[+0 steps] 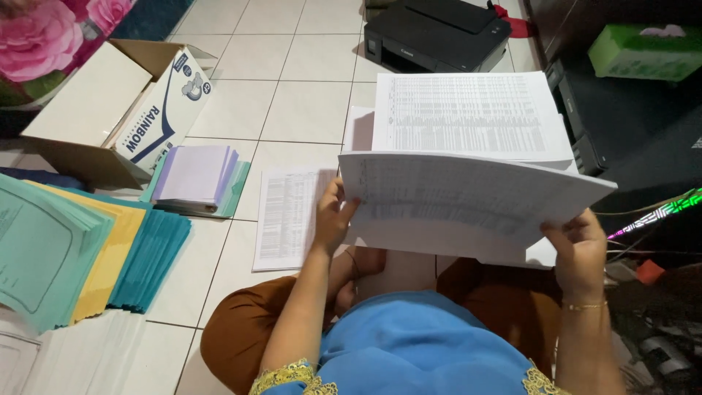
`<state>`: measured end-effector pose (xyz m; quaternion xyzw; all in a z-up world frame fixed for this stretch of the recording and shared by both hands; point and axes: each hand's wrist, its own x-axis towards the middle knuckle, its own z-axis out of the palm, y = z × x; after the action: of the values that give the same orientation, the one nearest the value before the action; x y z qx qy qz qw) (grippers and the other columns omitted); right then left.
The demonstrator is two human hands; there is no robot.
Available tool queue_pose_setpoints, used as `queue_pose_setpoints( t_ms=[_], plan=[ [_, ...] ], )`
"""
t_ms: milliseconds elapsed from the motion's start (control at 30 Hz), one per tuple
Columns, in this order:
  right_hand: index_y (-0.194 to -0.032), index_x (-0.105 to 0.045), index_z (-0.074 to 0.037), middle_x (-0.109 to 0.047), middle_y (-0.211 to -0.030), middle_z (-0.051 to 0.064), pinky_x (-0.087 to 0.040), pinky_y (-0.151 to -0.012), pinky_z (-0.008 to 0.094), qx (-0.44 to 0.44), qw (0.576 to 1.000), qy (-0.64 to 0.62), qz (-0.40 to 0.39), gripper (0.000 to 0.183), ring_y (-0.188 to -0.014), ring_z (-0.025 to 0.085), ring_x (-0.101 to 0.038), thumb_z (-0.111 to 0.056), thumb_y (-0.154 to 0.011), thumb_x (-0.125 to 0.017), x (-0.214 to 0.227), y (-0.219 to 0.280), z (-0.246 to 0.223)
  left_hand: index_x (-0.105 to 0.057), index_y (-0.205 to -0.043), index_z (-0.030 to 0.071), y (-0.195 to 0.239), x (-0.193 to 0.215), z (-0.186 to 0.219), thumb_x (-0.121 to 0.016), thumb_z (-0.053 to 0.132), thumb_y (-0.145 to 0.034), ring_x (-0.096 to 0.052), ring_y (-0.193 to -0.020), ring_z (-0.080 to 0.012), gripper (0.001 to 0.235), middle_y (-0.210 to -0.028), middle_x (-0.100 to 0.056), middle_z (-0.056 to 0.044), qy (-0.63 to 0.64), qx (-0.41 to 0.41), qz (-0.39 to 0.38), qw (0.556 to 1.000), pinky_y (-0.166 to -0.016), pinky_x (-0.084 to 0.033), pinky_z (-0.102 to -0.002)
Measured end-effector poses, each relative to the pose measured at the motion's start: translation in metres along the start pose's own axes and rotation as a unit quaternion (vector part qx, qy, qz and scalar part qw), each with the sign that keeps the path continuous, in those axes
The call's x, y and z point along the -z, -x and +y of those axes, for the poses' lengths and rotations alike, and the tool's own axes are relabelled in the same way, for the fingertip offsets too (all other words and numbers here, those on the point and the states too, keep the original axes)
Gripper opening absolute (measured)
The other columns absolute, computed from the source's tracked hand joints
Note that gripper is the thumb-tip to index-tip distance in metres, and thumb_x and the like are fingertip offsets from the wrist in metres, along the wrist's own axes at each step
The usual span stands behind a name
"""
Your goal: Picking up small stacks of printed paper from a pile, aligning their edges by tapping them on the floor, and stacking them neatly into a larger organized pile.
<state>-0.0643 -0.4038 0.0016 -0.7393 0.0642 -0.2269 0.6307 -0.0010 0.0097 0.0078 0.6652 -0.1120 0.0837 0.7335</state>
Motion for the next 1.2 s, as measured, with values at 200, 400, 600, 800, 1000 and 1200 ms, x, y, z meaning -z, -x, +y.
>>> queue_pose_setpoints(
  t_ms=[200,400,600,800,1000,1200],
  plan=[
    [-0.131,-0.060,-0.002,-0.066,-0.125,0.011,-0.052,-0.101,0.035,0.006,1.000,-0.020,0.013,0.043,-0.115,0.021,-0.062,-0.001,-0.089,-0.067,-0.034,-0.008,-0.022,-0.063,-0.114,0.006,-0.028,-0.022,0.001,-0.063,0.017,-0.083,-0.061,-0.091,-0.0237,0.033,-0.096,-0.063,-0.007,-0.006,0.013,0.033,0.999,-0.071,-0.052,-0.036],
    [-0.121,-0.062,-0.008,-0.066,-0.114,0.002,-0.053,-0.096,0.029,0.048,0.997,-0.048,0.048,0.035,-0.107,0.014,-0.062,-0.003,-0.087,-0.069,-0.031,-0.022,-0.022,-0.063,-0.122,0.006,-0.041,-0.033,0.027,-0.065,0.019,-0.086,-0.059,-0.088,-0.0211,0.038,-0.094,-0.064,-0.004,-0.007,-0.053,0.046,0.997,-0.071,-0.050,-0.035],
    [-0.115,-0.062,-0.011,-0.062,-0.103,-0.003,-0.047,-0.083,0.027,-0.009,0.999,-0.002,0.036,0.033,-0.096,0.010,-0.055,-0.004,-0.083,-0.064,-0.025,-0.009,-0.011,-0.061,-0.114,0.006,-0.023,-0.024,0.012,-0.059,0.017,-0.085,-0.062,-0.093,-0.0258,0.031,-0.098,-0.064,-0.009,0.005,0.020,0.012,1.000,-0.074,-0.053,-0.038],
    [-0.118,-0.061,-0.002,-0.064,-0.113,0.009,-0.049,-0.091,0.036,-0.019,1.000,0.015,-0.013,0.031,-0.107,0.020,-0.058,-0.002,-0.087,-0.063,-0.016,0.010,0.026,-0.063,-0.124,0.007,0.014,-0.016,-0.040,-0.062,0.036,-0.091,-0.063,-0.096,-0.0225,0.043,-0.103,-0.067,-0.009,0.033,0.077,0.034,0.996,-0.075,-0.051,-0.034],
    [-0.132,-0.051,-0.004,-0.061,-0.129,0.015,-0.048,-0.103,0.037,-0.011,0.999,-0.038,0.030,0.051,-0.116,0.022,-0.056,-0.001,-0.085,-0.069,-0.035,0.020,0.034,-0.061,-0.108,0.009,0.017,-0.010,-0.077,-0.051,0.049,-0.099,-0.056,-0.081,-0.0185,0.043,-0.093,-0.057,-0.006,-0.058,0.008,0.052,0.997,-0.066,-0.047,-0.034],
    [-0.142,-0.049,0.003,-0.058,-0.130,0.023,-0.037,-0.111,0.055,0.051,0.999,0.010,0.014,0.054,-0.128,0.033,-0.051,0.004,-0.091,-0.066,-0.036,0.025,0.038,-0.068,-0.124,0.002,0.028,-0.032,-0.039,-0.049,0.028,-0.107,-0.062,-0.104,-0.0250,0.036,-0.111,-0.068,-0.016,-0.025,-0.087,0.046,0.995,-0.095,-0.050,-0.049]
  ],
)
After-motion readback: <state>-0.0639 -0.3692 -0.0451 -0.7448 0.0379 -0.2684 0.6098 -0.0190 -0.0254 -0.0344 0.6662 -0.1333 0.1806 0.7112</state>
